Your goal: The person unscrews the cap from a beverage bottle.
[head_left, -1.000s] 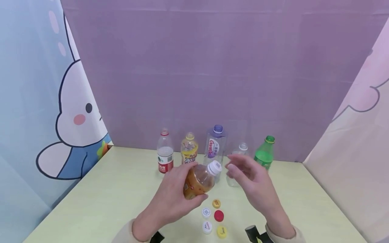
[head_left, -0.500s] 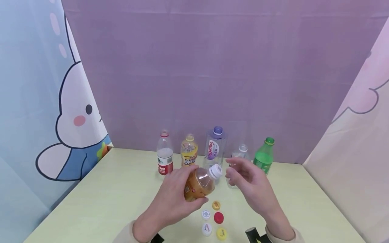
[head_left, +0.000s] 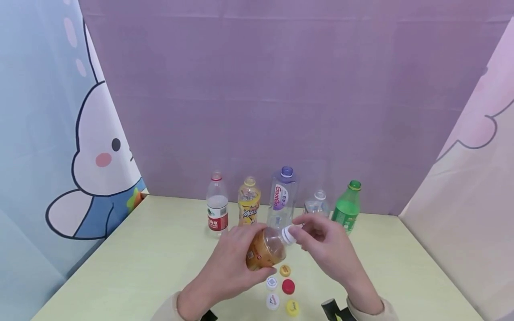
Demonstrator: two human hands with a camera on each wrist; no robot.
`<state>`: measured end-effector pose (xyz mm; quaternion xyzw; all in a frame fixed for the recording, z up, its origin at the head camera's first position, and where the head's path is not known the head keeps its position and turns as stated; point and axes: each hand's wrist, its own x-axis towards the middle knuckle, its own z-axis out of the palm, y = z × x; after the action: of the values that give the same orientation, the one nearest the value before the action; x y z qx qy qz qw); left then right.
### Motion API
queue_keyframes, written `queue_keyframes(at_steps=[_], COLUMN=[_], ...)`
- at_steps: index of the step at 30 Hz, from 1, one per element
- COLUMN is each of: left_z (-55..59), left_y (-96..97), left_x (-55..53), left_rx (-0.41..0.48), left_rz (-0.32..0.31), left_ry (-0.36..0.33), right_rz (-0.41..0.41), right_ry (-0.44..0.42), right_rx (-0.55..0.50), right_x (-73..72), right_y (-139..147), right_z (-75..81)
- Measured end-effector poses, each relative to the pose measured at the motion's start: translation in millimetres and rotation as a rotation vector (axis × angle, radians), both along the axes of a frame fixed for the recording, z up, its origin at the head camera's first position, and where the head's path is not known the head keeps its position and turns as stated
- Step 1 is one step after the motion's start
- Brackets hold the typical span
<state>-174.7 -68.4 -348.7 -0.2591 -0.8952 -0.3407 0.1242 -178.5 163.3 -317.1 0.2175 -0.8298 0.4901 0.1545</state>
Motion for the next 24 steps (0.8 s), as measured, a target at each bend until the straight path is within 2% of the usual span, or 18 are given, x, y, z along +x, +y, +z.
queue_keyframes(at_steps=[5,10,19,24], left_z=[-1.9,-2.7,-3.4,-3.0], left_y=[0.6,1.1,0.1,-2.3], left_x=[-0.2,0.5,1.5,0.4], left_rx=[-0.016,-0.036,-0.086,-0.083], left_rz=[-0.005,-0.004,0.038,0.04], left_ry=[0.016,0.049,0.158,0.161], right_rz=[-0.028,-0.019,0.002,0.039], right_ry=[-0.015,0.001,0.077,0.14], right_rx=[0.054,0.107,0.159,0.162], right_x=[1.7,3.5,3.4,1.9], right_y=[-2.0,-2.1,-2.6,-3.9], right_z=[0.7,1.0,-1.9,-4.0])
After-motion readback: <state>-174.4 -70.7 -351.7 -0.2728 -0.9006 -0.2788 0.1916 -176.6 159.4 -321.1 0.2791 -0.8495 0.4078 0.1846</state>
